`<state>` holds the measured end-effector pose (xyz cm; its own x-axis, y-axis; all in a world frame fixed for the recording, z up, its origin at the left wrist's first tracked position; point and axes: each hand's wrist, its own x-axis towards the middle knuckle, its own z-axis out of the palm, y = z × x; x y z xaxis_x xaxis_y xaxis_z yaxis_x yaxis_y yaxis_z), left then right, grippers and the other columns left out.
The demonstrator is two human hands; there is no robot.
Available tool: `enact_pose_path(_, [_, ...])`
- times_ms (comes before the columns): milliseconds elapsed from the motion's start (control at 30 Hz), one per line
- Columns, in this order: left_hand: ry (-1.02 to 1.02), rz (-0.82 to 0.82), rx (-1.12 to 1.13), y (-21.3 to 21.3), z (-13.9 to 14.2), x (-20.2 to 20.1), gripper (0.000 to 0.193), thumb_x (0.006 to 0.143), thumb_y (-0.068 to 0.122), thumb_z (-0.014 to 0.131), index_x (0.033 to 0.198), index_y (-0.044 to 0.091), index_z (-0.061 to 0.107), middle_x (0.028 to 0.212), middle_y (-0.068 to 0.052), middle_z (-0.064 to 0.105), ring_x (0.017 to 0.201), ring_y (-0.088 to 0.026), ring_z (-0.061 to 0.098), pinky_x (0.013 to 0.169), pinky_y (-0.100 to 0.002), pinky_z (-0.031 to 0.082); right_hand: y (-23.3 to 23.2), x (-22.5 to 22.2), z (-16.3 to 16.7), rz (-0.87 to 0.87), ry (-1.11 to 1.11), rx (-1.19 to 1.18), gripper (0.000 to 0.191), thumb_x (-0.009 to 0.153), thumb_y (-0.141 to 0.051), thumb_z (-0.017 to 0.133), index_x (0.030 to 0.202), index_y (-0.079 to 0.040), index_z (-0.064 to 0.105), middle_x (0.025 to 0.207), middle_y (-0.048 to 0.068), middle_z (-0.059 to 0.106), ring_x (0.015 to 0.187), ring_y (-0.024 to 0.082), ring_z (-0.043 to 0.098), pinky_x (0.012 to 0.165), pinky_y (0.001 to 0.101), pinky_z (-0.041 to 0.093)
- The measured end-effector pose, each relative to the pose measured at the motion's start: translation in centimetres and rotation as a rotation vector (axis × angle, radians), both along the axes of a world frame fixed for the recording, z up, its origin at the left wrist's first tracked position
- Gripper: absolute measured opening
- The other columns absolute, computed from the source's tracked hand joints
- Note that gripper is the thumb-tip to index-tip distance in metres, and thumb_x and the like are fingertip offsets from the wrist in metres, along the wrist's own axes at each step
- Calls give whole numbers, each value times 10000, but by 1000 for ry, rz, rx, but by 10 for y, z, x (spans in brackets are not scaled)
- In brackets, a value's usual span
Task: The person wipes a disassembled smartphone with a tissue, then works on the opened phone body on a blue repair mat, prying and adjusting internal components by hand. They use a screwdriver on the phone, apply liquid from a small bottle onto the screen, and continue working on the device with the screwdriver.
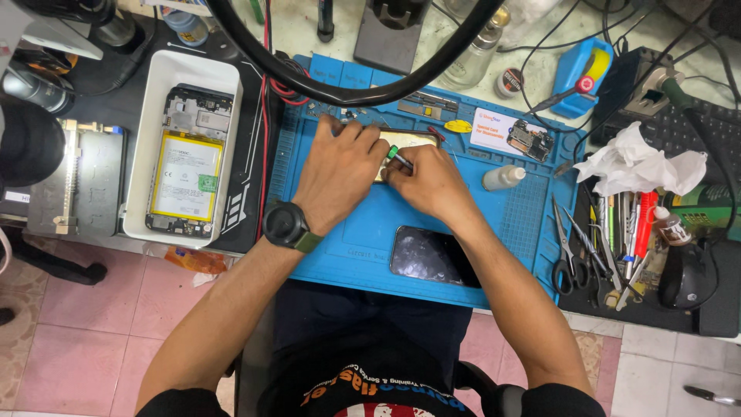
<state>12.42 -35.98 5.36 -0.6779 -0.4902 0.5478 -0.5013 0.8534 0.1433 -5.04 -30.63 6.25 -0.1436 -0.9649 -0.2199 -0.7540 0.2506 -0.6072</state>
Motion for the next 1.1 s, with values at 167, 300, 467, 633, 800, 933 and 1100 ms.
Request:
enact_pose_path(167, [-134,-54,44,-11,4,-2,153,823,57,643,975,41,655,1016,-125,673,962,-274,648,863,-467,447,1,0,2,-1,-9,-3,214,813,-216,715,853,-8,749,719,207,694,670,342,706,637,436,529])
enact_pose_path(300, [-56,-91,149,-15,4,1,137,811,26,619,947,34,634,1004,-149,664,988,-308,644,891,-471,441,3,0,3,-3,5,-1,226,819,-227,705,816,-1,724,696,207,685,657,353,695,638,444,523])
enact_pose_path(467, [20,-103,245,-14,2,6,100,856,9,622,953,31,625,985,-150,654,1014,-317,638,914,-468,431,8,1,4,12,14,-8,224,837,-217,683,804,2,715,680,212,666,627,373,661,632,457,511])
enact_pose_path(633, [106,-142,257,-3,1,8,51,879,42,661,928,40,645,930,-120,653,983,-305,630,920,-477,427,11,1,5,19,-7,-53,213,830,-211,684,812,-1,717,670,203,665,615,360,658,625,452,511])
enact_pose_path(800, [19,-93,121,6,0,9,110,839,9,632,939,53,647,984,-101,649,1037,-286,631,969,-463,443,12,0,4,12,-11,-11,220,826,-215,690,800,3,712,675,208,668,621,359,666,628,456,512])
enact_pose_path(933, [-83,-44,-83,12,0,3,122,867,87,606,979,51,640,1014,-102,640,1044,-267,627,981,-463,459,14,-1,1,22,2,-38,207,818,-199,691,800,5,717,704,218,679,655,378,670,646,467,514])
enact_pose_path(1100, [-271,18,-59,9,-2,-7,167,905,129,565,1020,24,627,969,-143,636,992,-300,626,912,-464,476,16,0,-1,37,13,-69,195,809,-183,687,816,10,716,731,231,680,686,394,675,665,474,522])
